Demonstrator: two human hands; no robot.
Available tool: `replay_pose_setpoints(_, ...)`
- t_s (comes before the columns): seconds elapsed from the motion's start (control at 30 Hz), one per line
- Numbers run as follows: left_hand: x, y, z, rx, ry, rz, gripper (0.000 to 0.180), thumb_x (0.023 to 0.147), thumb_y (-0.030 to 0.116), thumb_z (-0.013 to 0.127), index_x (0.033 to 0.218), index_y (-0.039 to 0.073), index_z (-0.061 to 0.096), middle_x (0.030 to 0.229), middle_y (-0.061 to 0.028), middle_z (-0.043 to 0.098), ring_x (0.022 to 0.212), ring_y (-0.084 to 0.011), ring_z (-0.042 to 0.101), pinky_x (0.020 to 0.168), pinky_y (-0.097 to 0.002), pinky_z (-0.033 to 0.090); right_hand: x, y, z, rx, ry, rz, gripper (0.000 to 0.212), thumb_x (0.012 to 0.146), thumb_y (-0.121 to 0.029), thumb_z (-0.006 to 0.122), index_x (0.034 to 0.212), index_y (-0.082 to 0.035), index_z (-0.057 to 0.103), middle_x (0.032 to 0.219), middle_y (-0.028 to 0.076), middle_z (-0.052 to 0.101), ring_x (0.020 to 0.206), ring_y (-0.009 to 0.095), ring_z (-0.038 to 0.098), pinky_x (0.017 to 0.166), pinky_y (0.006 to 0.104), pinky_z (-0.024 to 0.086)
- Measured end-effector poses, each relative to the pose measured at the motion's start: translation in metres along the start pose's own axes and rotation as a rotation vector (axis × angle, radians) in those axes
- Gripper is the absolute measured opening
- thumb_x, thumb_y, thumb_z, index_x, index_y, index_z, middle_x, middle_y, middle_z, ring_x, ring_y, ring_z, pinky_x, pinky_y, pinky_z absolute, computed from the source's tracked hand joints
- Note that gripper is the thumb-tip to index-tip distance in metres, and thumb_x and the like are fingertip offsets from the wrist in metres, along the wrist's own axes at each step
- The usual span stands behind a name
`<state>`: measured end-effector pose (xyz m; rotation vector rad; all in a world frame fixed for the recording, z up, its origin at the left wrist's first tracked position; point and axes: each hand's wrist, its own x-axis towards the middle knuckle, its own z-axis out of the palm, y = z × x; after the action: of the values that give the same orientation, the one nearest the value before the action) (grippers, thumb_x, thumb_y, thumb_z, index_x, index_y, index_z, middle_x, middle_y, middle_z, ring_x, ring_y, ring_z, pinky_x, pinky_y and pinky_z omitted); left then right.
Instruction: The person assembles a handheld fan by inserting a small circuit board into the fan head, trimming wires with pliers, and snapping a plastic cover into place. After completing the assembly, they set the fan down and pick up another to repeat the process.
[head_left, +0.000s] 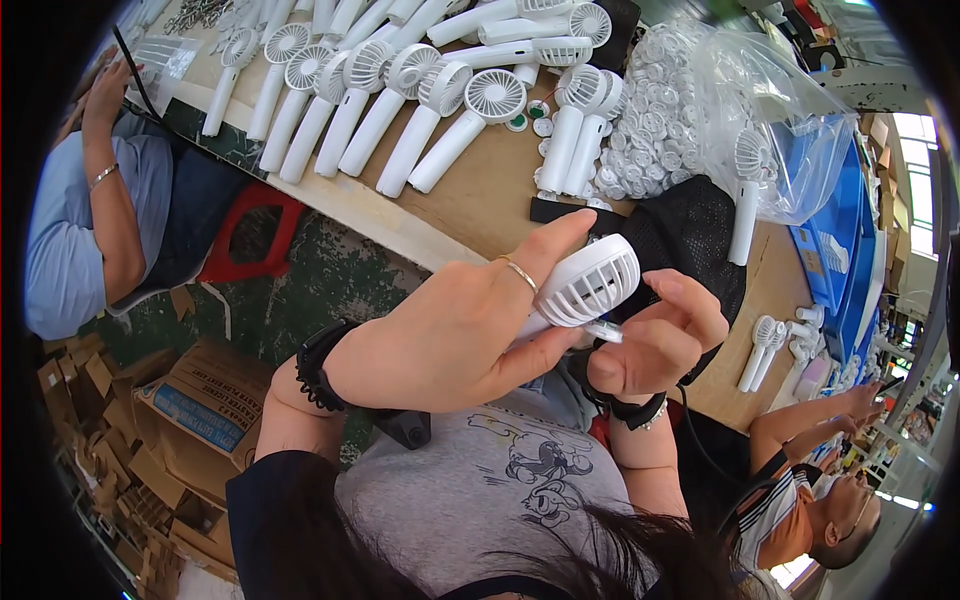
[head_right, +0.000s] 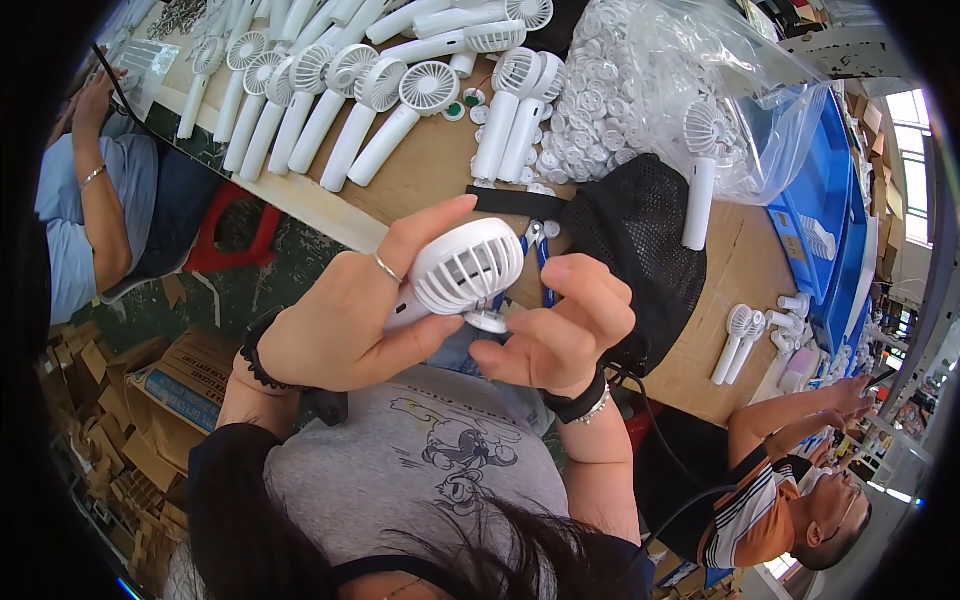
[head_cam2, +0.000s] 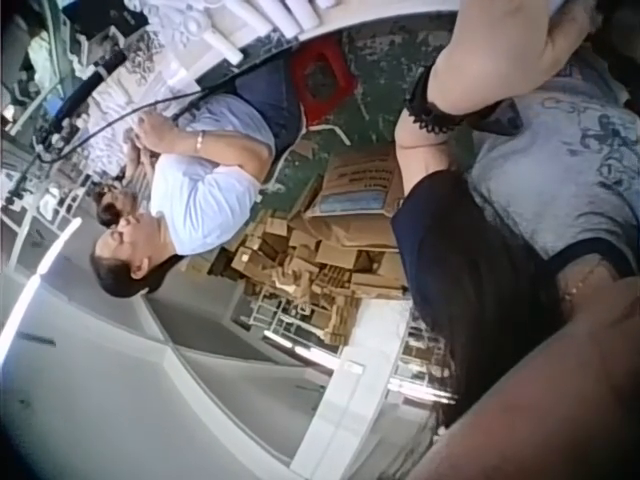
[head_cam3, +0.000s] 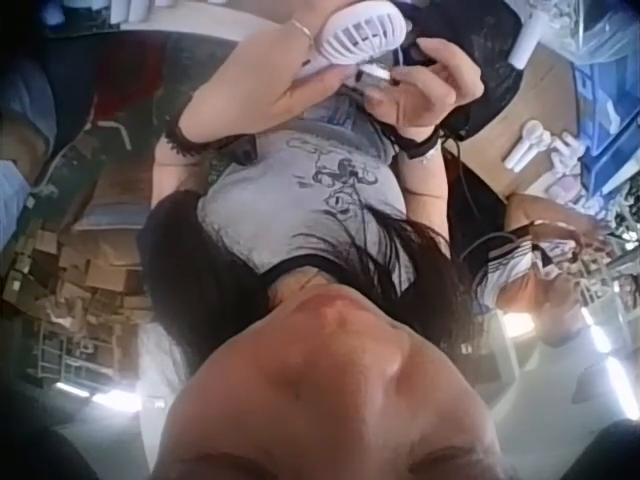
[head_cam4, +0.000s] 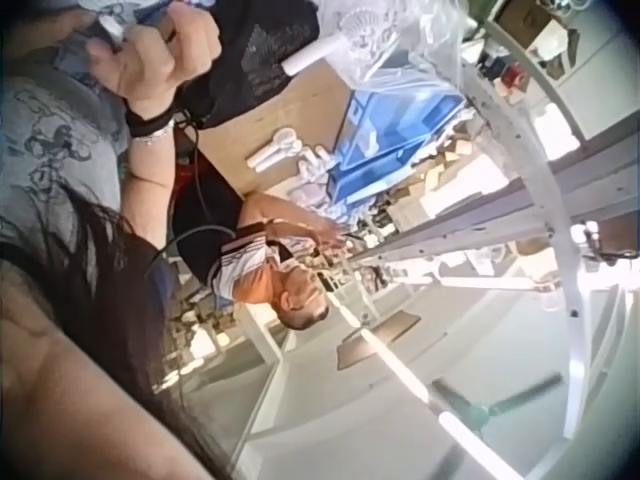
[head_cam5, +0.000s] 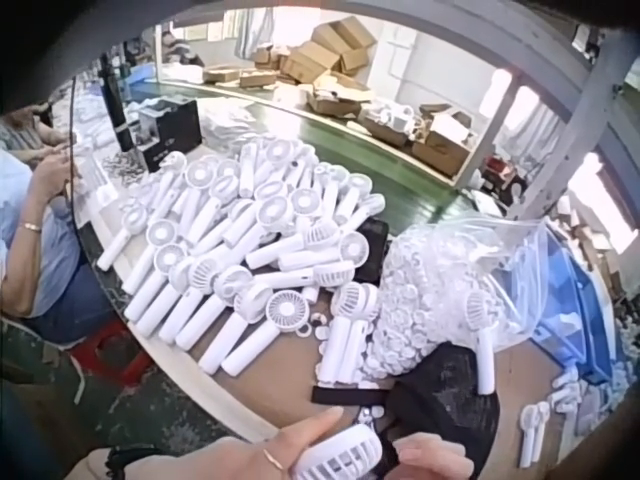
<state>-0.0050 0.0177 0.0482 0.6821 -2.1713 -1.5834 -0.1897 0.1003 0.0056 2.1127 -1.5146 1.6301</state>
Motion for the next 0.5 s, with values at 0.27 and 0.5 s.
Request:
replay_pose_setpoints(0.27, 0.002, -0.006, 0.000, -0.077, 0.020, -0.035, 0.067, 0.081, 0.009, 0.061, 0.137, 0.000, 0.024, 0.103, -0.0192, 0.060, 0.088, -0.0309, 0.062, 0.077, -0.0343, 0.048, 0.009, -0.007, -0.005, 0.017, -0.174, 0.021, 0.025, 0.072, -0.005, 0.069, 0.091, -0.005, 0.053, 0.088, 0.010, 0.053, 0.073, 0.020, 0.052, 0.064, 0.0292, 0.044)
replay_pose_setpoints(0.5, 0.005, -0.015, 0.004, -0.249, 0.038, 0.002, 0.064, 0.080, 0.009, 0.063, 0.133, 0.000, 0.029, 0.102, -0.0142, 0.060, 0.094, -0.0189, 0.059, 0.082, -0.0318, 0.045, 0.007, -0.010, -0.001, 0.486, -0.103, 0.358, 0.028, 0.068, 0.009, 0.068, 0.092, -0.001, 0.057, 0.092, 0.013, 0.060, 0.078, 0.018, 0.059, 0.067, 0.0270, 0.047)
